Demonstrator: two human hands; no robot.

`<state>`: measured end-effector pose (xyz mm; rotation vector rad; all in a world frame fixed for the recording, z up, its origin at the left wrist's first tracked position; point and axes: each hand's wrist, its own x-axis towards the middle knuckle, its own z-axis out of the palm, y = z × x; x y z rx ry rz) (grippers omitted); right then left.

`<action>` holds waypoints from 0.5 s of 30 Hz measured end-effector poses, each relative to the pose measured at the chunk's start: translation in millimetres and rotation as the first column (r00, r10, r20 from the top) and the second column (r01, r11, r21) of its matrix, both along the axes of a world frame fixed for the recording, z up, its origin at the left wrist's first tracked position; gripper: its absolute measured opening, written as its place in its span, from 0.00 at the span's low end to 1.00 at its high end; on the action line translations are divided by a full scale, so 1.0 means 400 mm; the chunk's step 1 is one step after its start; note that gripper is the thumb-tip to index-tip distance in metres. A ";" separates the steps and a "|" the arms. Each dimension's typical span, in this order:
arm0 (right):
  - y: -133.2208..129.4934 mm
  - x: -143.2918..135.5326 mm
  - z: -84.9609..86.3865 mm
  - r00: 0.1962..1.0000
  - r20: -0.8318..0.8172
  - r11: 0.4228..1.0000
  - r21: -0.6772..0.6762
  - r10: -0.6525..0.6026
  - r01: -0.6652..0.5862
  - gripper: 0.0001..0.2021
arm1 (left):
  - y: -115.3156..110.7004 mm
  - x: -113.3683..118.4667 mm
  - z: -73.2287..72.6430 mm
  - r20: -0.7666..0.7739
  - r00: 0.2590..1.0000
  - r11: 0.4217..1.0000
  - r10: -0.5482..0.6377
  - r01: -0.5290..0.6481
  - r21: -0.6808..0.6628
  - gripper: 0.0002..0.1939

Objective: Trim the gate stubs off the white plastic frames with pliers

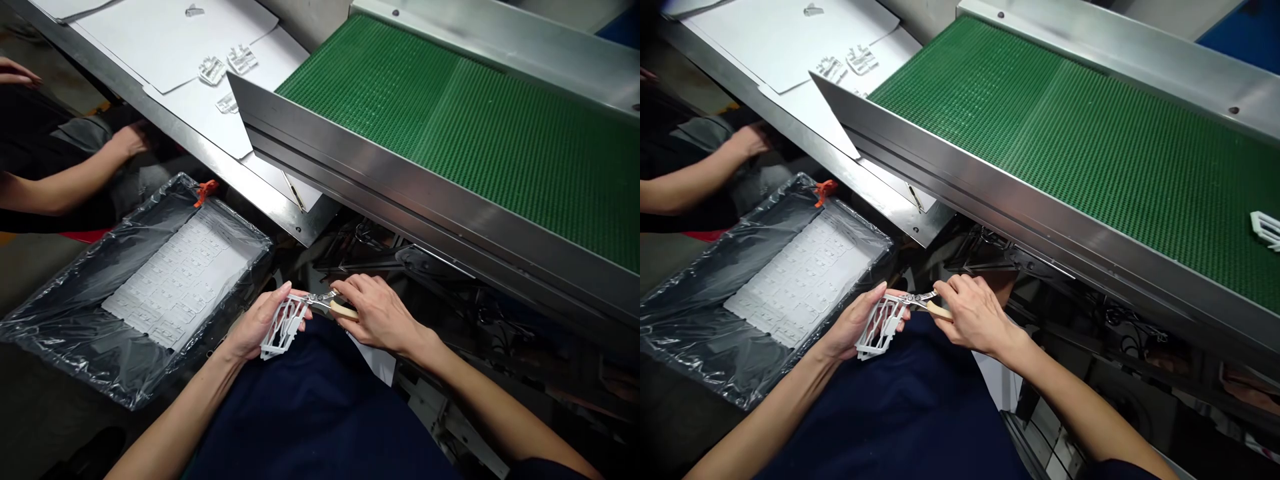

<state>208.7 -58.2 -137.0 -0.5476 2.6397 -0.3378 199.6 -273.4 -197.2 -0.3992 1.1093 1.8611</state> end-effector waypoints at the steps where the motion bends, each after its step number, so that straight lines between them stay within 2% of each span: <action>1: 0.001 -0.001 0.001 1.000 -0.001 1.000 0.007 0.012 -0.012 0.16 | -0.001 0.000 0.000 -0.007 1.000 1.000 -0.005 0.005 0.003 0.23; 15: 0.019 -0.008 -0.018 0.996 -0.036 0.996 -0.013 0.084 -0.085 0.13 | 0.000 -0.009 0.006 -0.016 1.000 1.000 -0.026 0.026 0.012 0.23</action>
